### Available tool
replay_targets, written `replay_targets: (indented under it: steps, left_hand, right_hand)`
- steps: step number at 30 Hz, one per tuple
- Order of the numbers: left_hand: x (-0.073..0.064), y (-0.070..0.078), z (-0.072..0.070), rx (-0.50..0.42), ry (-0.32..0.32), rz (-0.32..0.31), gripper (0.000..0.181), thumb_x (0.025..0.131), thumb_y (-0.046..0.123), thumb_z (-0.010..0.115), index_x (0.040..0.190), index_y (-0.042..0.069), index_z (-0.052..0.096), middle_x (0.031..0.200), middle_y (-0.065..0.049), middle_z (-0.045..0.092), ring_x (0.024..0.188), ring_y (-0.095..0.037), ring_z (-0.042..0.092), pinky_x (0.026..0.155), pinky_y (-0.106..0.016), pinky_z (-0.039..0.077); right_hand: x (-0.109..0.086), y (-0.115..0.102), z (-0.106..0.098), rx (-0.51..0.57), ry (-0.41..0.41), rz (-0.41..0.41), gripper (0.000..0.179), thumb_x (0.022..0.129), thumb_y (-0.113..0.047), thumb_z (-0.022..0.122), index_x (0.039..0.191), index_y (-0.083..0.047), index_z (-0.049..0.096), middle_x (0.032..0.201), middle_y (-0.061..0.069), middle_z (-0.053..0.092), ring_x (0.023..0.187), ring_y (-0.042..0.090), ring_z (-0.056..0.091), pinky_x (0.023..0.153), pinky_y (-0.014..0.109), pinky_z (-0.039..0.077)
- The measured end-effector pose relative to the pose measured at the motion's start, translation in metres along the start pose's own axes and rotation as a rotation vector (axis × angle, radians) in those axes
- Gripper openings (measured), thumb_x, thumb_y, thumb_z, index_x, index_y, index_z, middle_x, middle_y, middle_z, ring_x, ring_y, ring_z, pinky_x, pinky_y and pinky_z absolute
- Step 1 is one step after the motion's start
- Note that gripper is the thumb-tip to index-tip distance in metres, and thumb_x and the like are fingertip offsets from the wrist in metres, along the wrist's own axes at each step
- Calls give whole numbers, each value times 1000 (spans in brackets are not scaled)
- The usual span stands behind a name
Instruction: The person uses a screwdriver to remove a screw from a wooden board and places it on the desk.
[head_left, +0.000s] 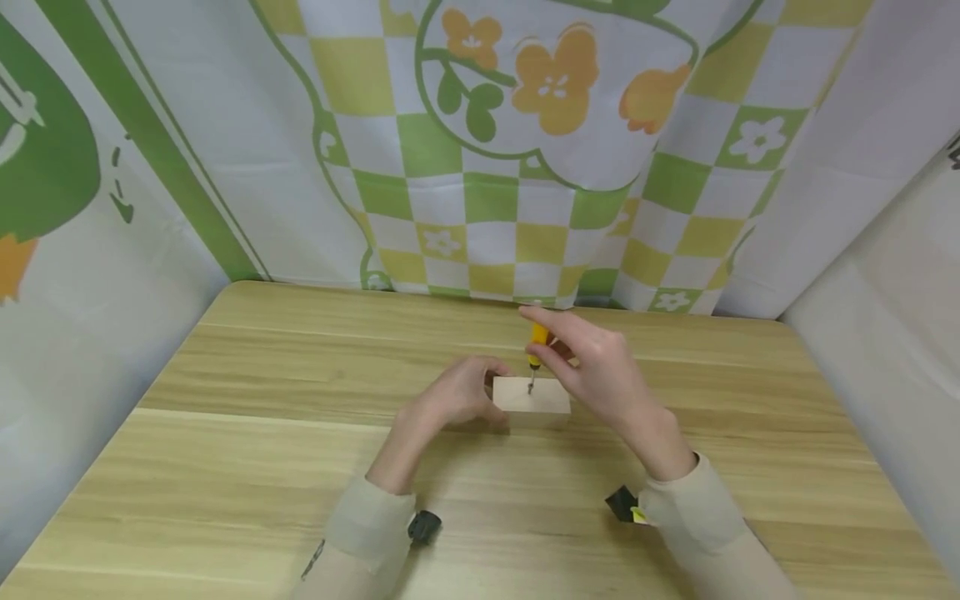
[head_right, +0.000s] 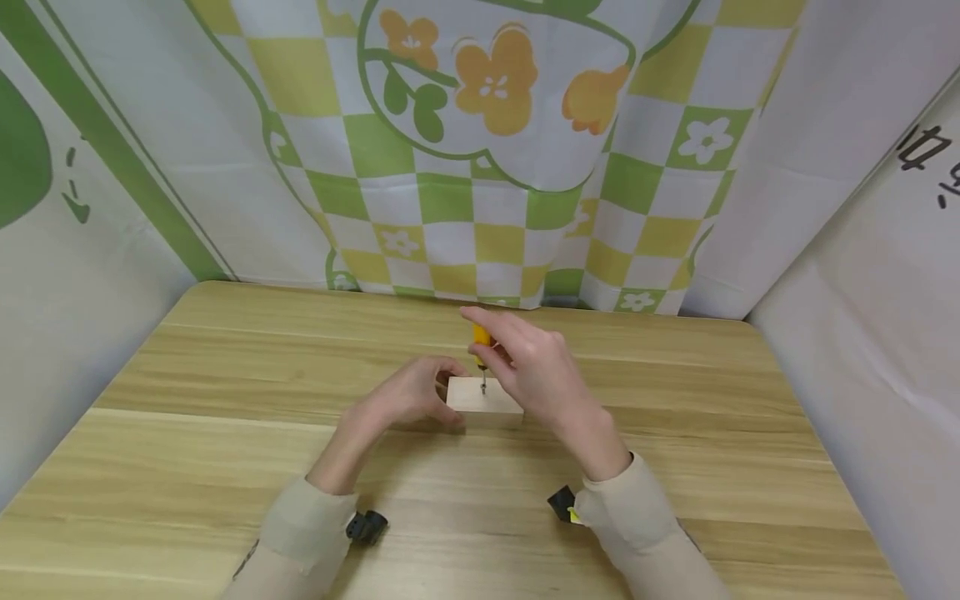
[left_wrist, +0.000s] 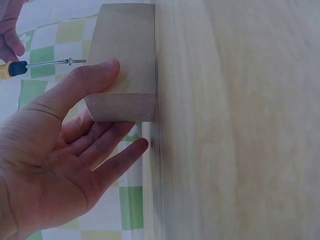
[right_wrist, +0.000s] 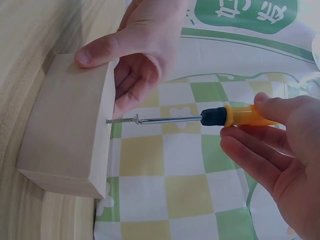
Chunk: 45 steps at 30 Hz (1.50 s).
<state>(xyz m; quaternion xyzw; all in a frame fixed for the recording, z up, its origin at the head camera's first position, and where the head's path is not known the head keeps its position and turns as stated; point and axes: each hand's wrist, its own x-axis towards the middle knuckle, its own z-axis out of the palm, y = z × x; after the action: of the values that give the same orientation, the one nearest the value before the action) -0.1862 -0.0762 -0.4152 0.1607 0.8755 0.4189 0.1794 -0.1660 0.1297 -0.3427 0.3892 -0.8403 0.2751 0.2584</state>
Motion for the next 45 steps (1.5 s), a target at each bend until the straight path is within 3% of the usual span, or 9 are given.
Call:
replay_targets:
  steps: [9, 16, 22, 28, 32, 38, 45]
  left_hand:
    - [0, 1, -1, -4, -8, 0, 47, 67, 7, 89, 109, 11, 68, 98, 1, 69, 89, -14, 62, 81, -30, 52]
    - [-1, 3, -2, -11, 0, -17, 51, 67, 7, 89, 113, 10, 67, 99, 1, 69, 89, -14, 62, 81, -31, 52]
    - [-2, 4, -3, -4, 4, -14, 50, 67, 8, 89, 111, 11, 68, 98, 1, 69, 88, -15, 61, 80, -30, 51]
    - [0, 3, -2, 12, 0, -8, 47, 67, 8, 89, 109, 11, 68, 96, 2, 68, 88, -15, 60, 80, -31, 51]
    - [1, 2, -2, 10, -2, -8, 50, 66, 8, 90, 111, 10, 68, 98, 1, 68, 89, -15, 61, 82, -31, 51]
    - [-1, 2, -2, 9, 8, -2, 52, 66, 8, 89, 113, 10, 68, 98, 2, 69, 88, -14, 61, 81, -31, 52]
    - [-1, 1, -1, 21, 2, 2, 54, 68, 9, 89, 117, 10, 67, 101, 2, 69, 91, -14, 62, 85, -32, 52]
  right_hand:
    - [0, 1, -3, 58, -43, 3, 45, 88, -8, 74, 131, -10, 63, 100, 5, 74, 74, 11, 71, 66, 23, 57]
    - [1, -1, -2, 47, -5, 29, 43, 86, -7, 76, 127, -7, 65, 93, 6, 73, 73, 13, 70, 64, 23, 57]
    - [1, -3, 1, 64, 38, -6, 41, 84, -4, 77, 124, -5, 66, 92, 7, 72, 71, 13, 70, 63, 21, 57]
    - [-1, -2, 2, 97, 10, -42, 38, 84, -4, 77, 121, -7, 69, 96, 6, 74, 72, 11, 69, 65, 21, 57]
    - [-1, -1, 1, 98, -4, -17, 40, 85, -5, 76, 124, -7, 67, 101, 7, 74, 73, 11, 70, 66, 21, 57]
    - [1, -2, 2, 111, 0, 51, 42, 87, -6, 74, 128, -8, 65, 94, 5, 73, 73, 12, 70, 66, 21, 57]
    - [3, -5, 8, 168, 73, 89, 35, 87, -6, 74, 122, -7, 68, 93, 7, 74, 69, 14, 68, 66, 24, 58]
